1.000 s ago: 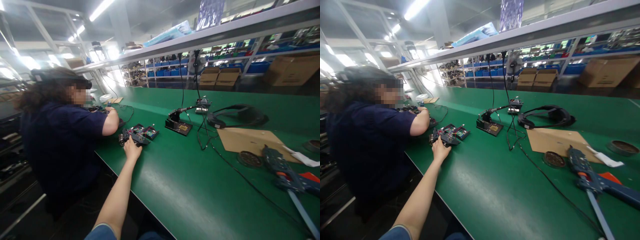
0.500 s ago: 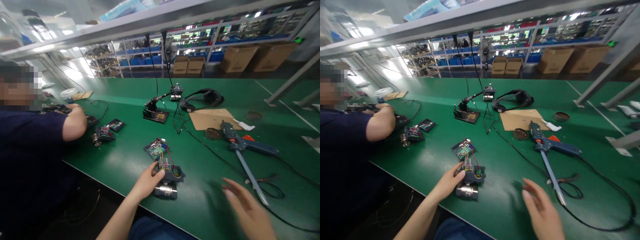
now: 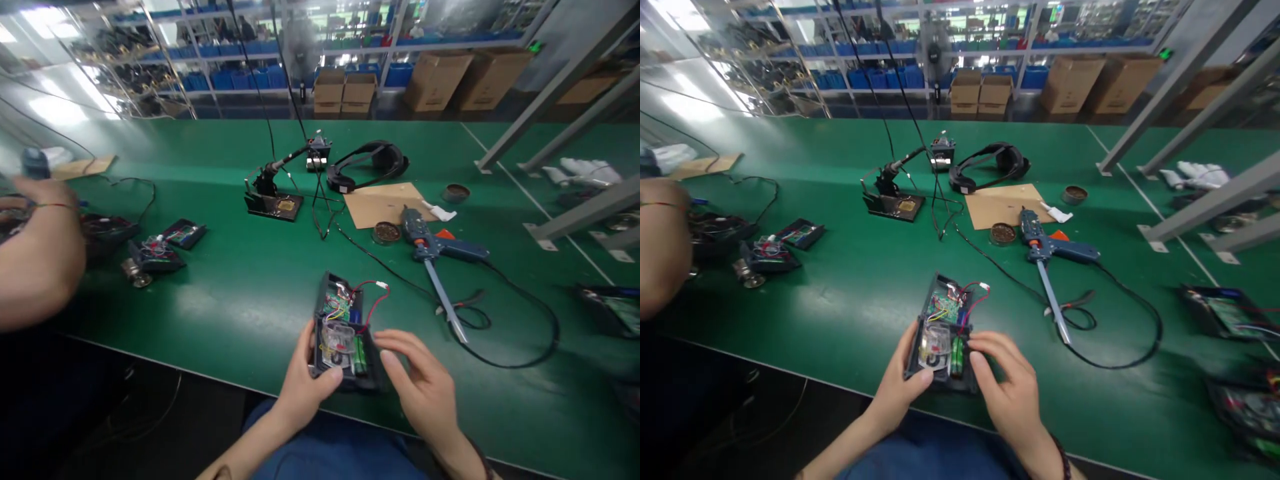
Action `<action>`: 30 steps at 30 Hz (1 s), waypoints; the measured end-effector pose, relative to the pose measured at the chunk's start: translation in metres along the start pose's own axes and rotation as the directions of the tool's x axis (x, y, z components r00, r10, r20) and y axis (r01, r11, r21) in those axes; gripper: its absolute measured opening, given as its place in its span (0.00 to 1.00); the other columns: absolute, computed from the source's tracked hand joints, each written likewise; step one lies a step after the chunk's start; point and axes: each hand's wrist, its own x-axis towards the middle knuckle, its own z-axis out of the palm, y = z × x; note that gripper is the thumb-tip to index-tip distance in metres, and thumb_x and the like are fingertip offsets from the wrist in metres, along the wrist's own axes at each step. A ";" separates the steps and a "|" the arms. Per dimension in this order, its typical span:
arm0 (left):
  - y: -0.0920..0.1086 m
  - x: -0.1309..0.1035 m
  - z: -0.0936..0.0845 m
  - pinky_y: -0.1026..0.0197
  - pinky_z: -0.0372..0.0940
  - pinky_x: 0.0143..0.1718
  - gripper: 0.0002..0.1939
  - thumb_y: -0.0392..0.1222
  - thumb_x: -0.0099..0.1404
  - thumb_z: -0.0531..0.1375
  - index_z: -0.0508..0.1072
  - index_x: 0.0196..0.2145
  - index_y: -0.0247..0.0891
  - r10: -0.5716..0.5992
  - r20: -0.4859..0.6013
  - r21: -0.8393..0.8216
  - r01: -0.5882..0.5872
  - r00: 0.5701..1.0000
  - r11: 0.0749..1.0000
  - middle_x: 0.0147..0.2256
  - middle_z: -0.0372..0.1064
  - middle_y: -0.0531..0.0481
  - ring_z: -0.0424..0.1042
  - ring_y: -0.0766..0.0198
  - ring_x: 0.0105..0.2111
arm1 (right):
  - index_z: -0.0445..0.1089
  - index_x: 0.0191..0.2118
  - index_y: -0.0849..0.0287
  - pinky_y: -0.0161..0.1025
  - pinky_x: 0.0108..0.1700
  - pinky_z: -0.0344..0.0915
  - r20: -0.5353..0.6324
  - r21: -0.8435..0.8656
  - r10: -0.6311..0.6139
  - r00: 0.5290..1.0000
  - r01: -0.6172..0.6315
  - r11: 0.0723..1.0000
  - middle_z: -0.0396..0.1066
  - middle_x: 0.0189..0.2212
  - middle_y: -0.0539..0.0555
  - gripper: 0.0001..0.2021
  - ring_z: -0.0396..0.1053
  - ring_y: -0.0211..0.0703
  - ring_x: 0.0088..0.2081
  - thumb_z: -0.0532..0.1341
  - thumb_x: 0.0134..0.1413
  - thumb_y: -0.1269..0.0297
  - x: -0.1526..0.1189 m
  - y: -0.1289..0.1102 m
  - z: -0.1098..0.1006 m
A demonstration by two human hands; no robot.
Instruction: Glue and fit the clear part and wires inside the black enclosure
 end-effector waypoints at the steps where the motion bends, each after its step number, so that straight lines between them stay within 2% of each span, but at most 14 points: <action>1: -0.002 -0.002 0.000 0.50 0.57 0.60 0.50 0.54 0.50 0.65 0.49 0.62 0.25 0.023 0.010 0.026 -0.024 1.000 0.999 0.59 0.60 0.31 0.60 0.44 0.60 | 0.74 0.39 0.56 0.42 0.40 0.72 -0.003 -0.025 -0.037 0.999 0.037 0.999 0.73 0.37 0.57 0.06 0.72 0.48 0.38 0.59 0.64 0.65 0.005 -0.006 -0.002; 4: -0.006 -0.004 -0.002 0.48 0.58 0.60 0.49 0.53 0.51 0.64 0.48 0.62 0.25 0.065 0.055 0.088 -0.069 0.996 0.994 0.58 0.61 0.30 0.61 0.42 0.59 | 0.71 0.47 0.60 0.43 0.41 0.70 0.177 -0.064 -0.122 0.977 0.135 0.989 0.71 0.40 0.59 0.09 0.70 0.49 0.40 0.58 0.65 0.65 0.021 -0.023 0.002; 6: -0.006 -0.005 -0.004 0.47 0.58 0.59 0.48 0.52 0.52 0.63 0.47 0.62 0.26 0.084 0.083 0.131 -0.095 0.993 0.987 0.58 0.61 0.30 0.61 0.43 0.59 | 0.70 0.47 0.62 0.44 0.41 0.69 0.289 -0.062 -0.133 0.948 0.157 0.986 0.70 0.39 0.60 0.10 0.69 0.50 0.41 0.56 0.66 0.65 0.030 -0.032 0.008; 8: -0.005 -0.005 -0.006 0.48 0.57 0.60 0.48 0.51 0.53 0.63 0.47 0.62 0.27 0.088 0.099 0.182 -0.104 0.991 0.978 0.58 0.60 0.31 0.60 0.43 0.59 | 0.70 0.45 0.62 0.43 0.41 0.68 0.356 -0.013 -0.115 0.927 0.128 0.992 0.70 0.37 0.58 0.08 0.68 0.49 0.40 0.56 0.66 0.66 0.038 -0.036 0.014; 11: -0.002 -0.007 -0.009 0.50 0.54 0.62 0.49 0.53 0.52 0.62 0.46 0.63 0.27 0.057 0.107 0.238 -0.081 0.993 0.968 0.60 0.58 0.33 0.56 0.44 0.62 | 0.70 0.39 0.59 0.39 0.36 0.67 0.452 0.060 -0.025 0.892 -0.003 0.998 0.69 0.34 0.54 0.06 0.68 0.45 0.35 0.57 0.63 0.67 0.048 -0.039 0.016; 13: -0.002 -0.008 -0.010 0.51 0.53 0.63 0.51 0.55 0.52 0.62 0.45 0.64 0.27 0.038 0.105 0.249 -0.063 0.994 0.966 0.61 0.57 0.34 0.53 0.44 0.63 | 0.70 0.37 0.59 0.37 0.32 0.64 0.465 0.046 0.040 0.885 -0.069 0.997 0.68 0.32 0.53 0.05 0.66 0.43 0.32 0.57 0.60 0.66 0.054 -0.040 0.015; 16: -0.001 -0.009 -0.011 0.52 0.53 0.63 0.51 0.54 0.52 0.62 0.44 0.64 0.25 0.028 0.122 0.255 -0.058 0.992 0.965 0.61 0.56 0.33 0.52 0.45 0.64 | 0.71 0.37 0.59 0.38 0.35 0.63 0.457 0.047 0.060 0.887 -0.092 0.995 0.68 0.33 0.54 0.06 0.66 0.44 0.34 0.57 0.59 0.66 0.060 -0.037 0.015; 18: 0.000 -0.009 -0.011 0.52 0.53 0.63 0.51 0.53 0.52 0.62 0.43 0.64 0.23 0.022 0.139 0.253 -0.057 0.990 0.966 0.62 0.55 0.32 0.53 0.45 0.63 | 0.71 0.37 0.59 0.38 0.34 0.63 0.481 0.103 0.117 0.869 -0.189 0.977 0.67 0.31 0.53 0.07 0.65 0.44 0.32 0.58 0.58 0.63 0.063 -0.032 0.016; 21: 0.002 -0.007 -0.010 0.52 0.55 0.62 0.52 0.53 0.52 0.61 0.42 0.63 0.22 0.004 0.143 0.237 -0.038 0.990 0.971 0.62 0.54 0.30 0.54 0.44 0.63 | 0.69 0.35 0.59 0.35 0.26 0.61 0.525 0.199 0.231 0.819 -0.382 0.902 0.64 0.26 0.50 0.11 0.62 0.41 0.25 0.59 0.55 0.56 0.065 -0.027 0.017; 22: 0.002 -0.007 -0.010 0.52 0.55 0.62 0.51 0.53 0.52 0.61 0.42 0.63 0.22 -0.003 0.139 0.240 -0.031 0.990 0.970 0.62 0.54 0.30 0.55 0.44 0.63 | 0.69 0.35 0.59 0.35 0.26 0.61 0.521 0.209 0.245 0.817 -0.401 0.892 0.64 0.25 0.50 0.12 0.62 0.41 0.25 0.60 0.55 0.55 0.065 -0.028 0.017; 23: 0.003 -0.006 -0.010 0.52 0.55 0.62 0.51 0.53 0.52 0.61 0.43 0.63 0.22 -0.006 0.135 0.247 -0.028 0.991 0.969 0.62 0.54 0.30 0.55 0.44 0.63 | 0.69 0.35 0.59 0.35 0.26 0.61 0.503 0.198 0.241 0.830 -0.382 0.903 0.64 0.26 0.50 0.11 0.63 0.41 0.26 0.60 0.55 0.56 0.064 -0.031 0.016; 27: 0.003 -0.008 -0.011 0.51 0.53 0.63 0.52 0.53 0.52 0.62 0.43 0.63 0.22 0.000 0.141 0.303 -0.043 0.990 0.952 0.60 0.57 0.31 0.55 0.44 0.62 | 0.71 0.36 0.58 0.34 0.30 0.60 0.438 0.105 0.114 0.892 -0.177 0.979 0.65 0.30 0.51 0.04 0.62 0.40 0.29 0.60 0.58 0.65 0.060 -0.045 0.011; 28: 0.003 -0.009 -0.011 0.52 0.53 0.63 0.52 0.53 0.52 0.62 0.42 0.64 0.22 -0.001 0.146 0.305 -0.044 0.989 0.951 0.60 0.57 0.31 0.55 0.44 0.62 | 0.71 0.36 0.58 0.35 0.30 0.61 0.435 0.115 0.114 0.893 -0.180 0.977 0.65 0.30 0.51 0.05 0.63 0.40 0.29 0.59 0.58 0.64 0.061 -0.045 0.012; 30: 0.005 -0.011 -0.012 0.52 0.53 0.63 0.53 0.53 0.51 0.62 0.42 0.64 0.21 -0.015 0.152 0.294 -0.031 0.988 0.955 0.61 0.55 0.31 0.54 0.44 0.63 | 0.71 0.37 0.59 0.34 0.29 0.63 0.418 0.182 0.187 0.889 -0.283 0.942 0.67 0.28 0.51 0.07 0.65 0.40 0.28 0.59 0.58 0.61 0.064 -0.039 0.016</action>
